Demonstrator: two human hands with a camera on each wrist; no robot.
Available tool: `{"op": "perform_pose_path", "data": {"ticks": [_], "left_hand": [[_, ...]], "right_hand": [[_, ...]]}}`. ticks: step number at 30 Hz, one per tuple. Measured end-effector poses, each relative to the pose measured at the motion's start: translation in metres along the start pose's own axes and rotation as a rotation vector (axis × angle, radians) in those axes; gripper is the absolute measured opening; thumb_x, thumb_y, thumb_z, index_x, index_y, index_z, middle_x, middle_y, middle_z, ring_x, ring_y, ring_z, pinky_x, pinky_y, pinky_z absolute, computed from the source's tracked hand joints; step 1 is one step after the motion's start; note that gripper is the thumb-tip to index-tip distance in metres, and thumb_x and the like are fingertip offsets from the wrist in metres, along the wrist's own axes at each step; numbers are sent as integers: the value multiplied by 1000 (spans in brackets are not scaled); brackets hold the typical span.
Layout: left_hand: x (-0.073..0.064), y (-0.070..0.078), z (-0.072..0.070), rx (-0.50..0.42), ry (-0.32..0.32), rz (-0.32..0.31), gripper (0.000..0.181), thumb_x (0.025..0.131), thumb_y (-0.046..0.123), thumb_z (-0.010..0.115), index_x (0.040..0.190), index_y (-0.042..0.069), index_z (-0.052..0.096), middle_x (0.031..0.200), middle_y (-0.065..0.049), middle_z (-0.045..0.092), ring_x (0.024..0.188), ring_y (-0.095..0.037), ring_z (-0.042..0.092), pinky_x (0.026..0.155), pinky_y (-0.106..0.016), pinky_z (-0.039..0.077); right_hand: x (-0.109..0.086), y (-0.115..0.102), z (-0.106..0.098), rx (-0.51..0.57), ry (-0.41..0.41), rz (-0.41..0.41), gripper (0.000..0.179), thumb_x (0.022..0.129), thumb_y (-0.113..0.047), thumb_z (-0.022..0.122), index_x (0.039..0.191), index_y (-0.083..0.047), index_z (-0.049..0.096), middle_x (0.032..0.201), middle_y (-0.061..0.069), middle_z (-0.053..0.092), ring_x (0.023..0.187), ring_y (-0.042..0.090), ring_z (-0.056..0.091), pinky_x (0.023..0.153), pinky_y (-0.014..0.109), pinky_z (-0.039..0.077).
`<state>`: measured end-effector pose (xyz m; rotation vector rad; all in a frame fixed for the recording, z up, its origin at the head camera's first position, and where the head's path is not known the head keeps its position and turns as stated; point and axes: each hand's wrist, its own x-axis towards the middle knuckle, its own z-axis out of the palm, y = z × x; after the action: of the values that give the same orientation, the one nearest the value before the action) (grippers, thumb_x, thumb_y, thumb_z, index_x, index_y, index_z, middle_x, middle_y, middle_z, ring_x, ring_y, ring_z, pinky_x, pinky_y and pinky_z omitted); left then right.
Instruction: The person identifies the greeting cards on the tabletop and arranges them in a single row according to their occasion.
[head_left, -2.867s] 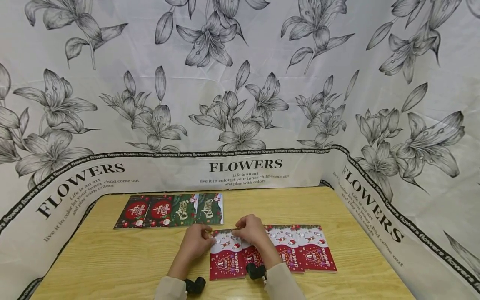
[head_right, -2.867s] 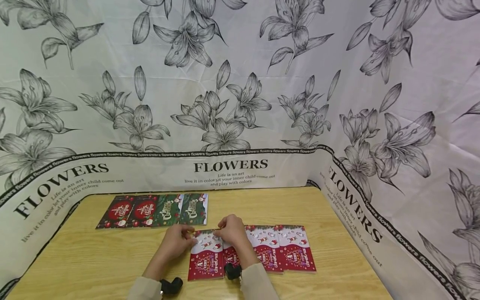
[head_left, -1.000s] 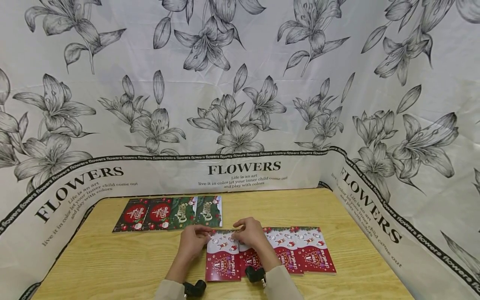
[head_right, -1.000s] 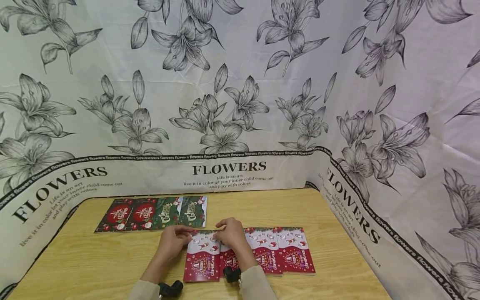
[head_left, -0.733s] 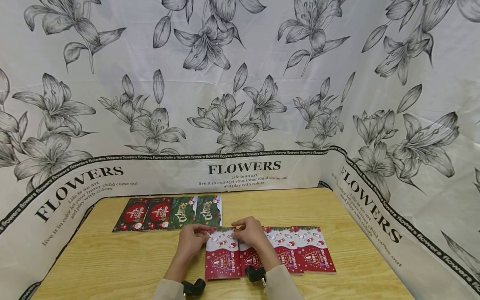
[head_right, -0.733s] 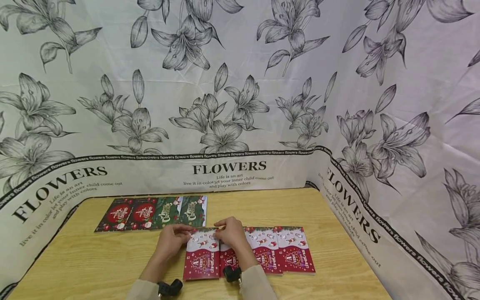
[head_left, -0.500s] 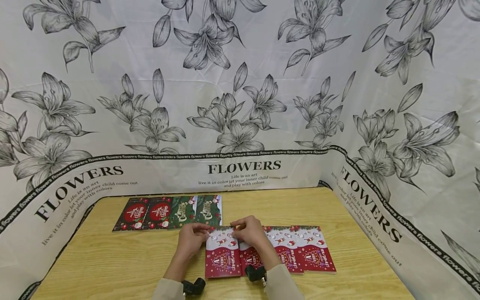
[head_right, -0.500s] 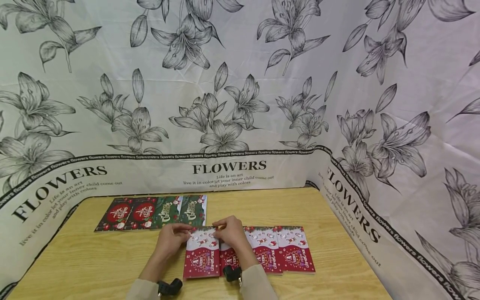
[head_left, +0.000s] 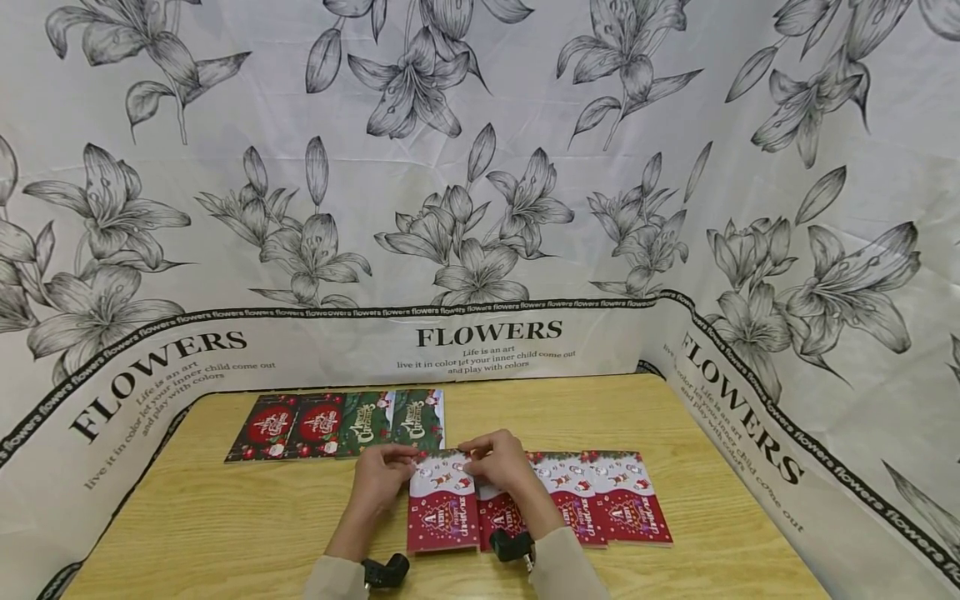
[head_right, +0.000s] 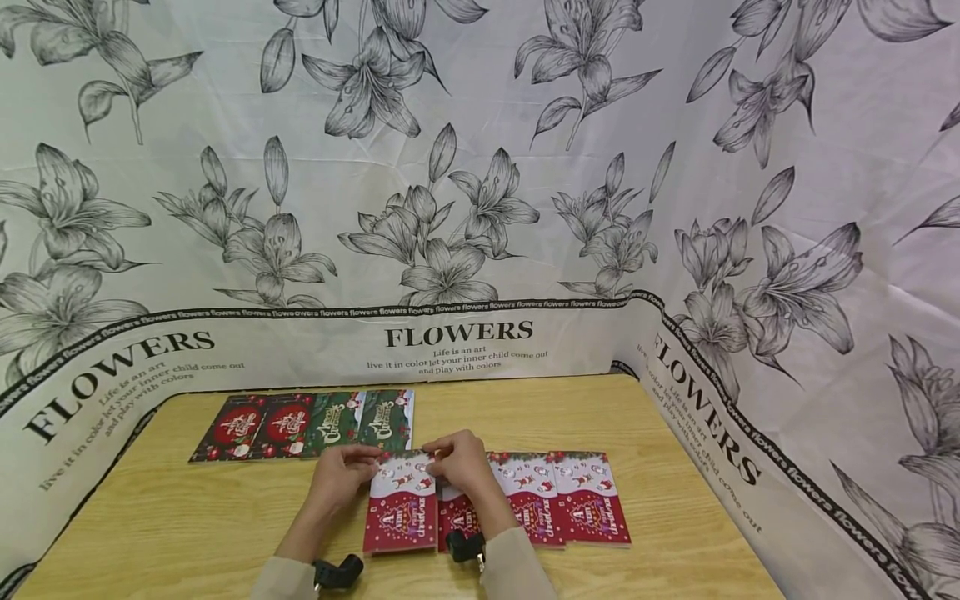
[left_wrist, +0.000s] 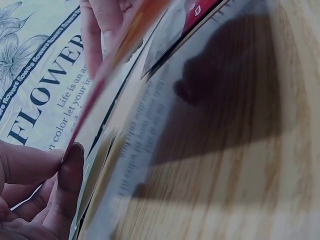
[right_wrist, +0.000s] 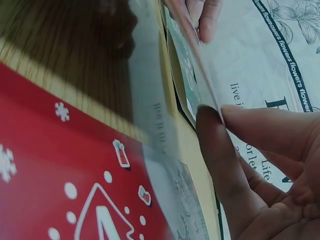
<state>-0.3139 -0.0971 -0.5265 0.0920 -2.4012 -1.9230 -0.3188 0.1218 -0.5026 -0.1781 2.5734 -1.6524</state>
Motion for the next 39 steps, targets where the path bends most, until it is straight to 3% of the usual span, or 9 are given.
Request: {"op": "perform_pose_path", "data": {"ticks": [9, 15, 19, 22, 29, 33, 39], "left_hand": [[1, 1, -1, 7, 0, 3, 21, 88, -15, 71, 107, -6, 78, 94, -16, 72, 79, -16, 64, 68, -26, 54], [1, 0, -2, -1, -9, 20, 20, 90, -13, 71, 108, -6, 77, 94, -15, 71, 81, -16, 64, 69, -25, 54], [1, 0, -2, -10, -23, 34, 21, 88, -12, 72, 107, -6, 77, 95, -13, 71, 82, -17, 64, 69, -25, 54], [1, 1, -2, -10, -40, 41, 22, 87, -12, 74, 107, -4, 77, 96, -12, 71, 82, -17, 65, 69, -26, 55], [1, 1, -2, -21, -95, 66, 20, 88, -13, 74, 106, -5, 76, 99, -12, 72, 83, -20, 69, 72, -30, 57], [0, 1, -3, -5, -142, 93, 18, 89, -13, 74, 104, -4, 77, 95, -11, 73, 83, -22, 70, 72, -32, 58], [-2, 3, -4, -10, -195, 79, 16, 89, -12, 73, 102, -3, 77, 93, -12, 72, 78, -20, 67, 70, -35, 58]], "right_hand": [[-2, -1, -5, 124, -40, 21, 29, 88, 7, 78, 117, 4, 78, 93, 13, 66, 73, 15, 64, 68, 35, 58], [-1, 1, -5, 180, -46, 3, 29, 91, 6, 75, 120, 6, 75, 90, 14, 66, 70, 14, 59, 63, 30, 50], [0, 3, -5, 210, -28, 3, 30, 92, 7, 74, 122, 7, 74, 91, 13, 66, 76, 14, 62, 66, 30, 53], [1, 5, -5, 236, 0, 10, 31, 91, 8, 73, 122, 7, 74, 91, 12, 66, 79, 14, 64, 70, 30, 56], [3, 8, -8, 263, 130, 50, 33, 89, 8, 74, 122, 6, 75, 93, 11, 66, 69, 13, 57, 58, 29, 45], [4, 7, -11, 253, 208, 65, 32, 88, 8, 75, 120, 4, 76, 96, 13, 66, 79, 16, 60, 66, 28, 49], [5, 4, -14, 267, 259, 94, 32, 91, 7, 74, 122, 3, 76, 99, 13, 65, 85, 19, 60, 71, 29, 52]]}}
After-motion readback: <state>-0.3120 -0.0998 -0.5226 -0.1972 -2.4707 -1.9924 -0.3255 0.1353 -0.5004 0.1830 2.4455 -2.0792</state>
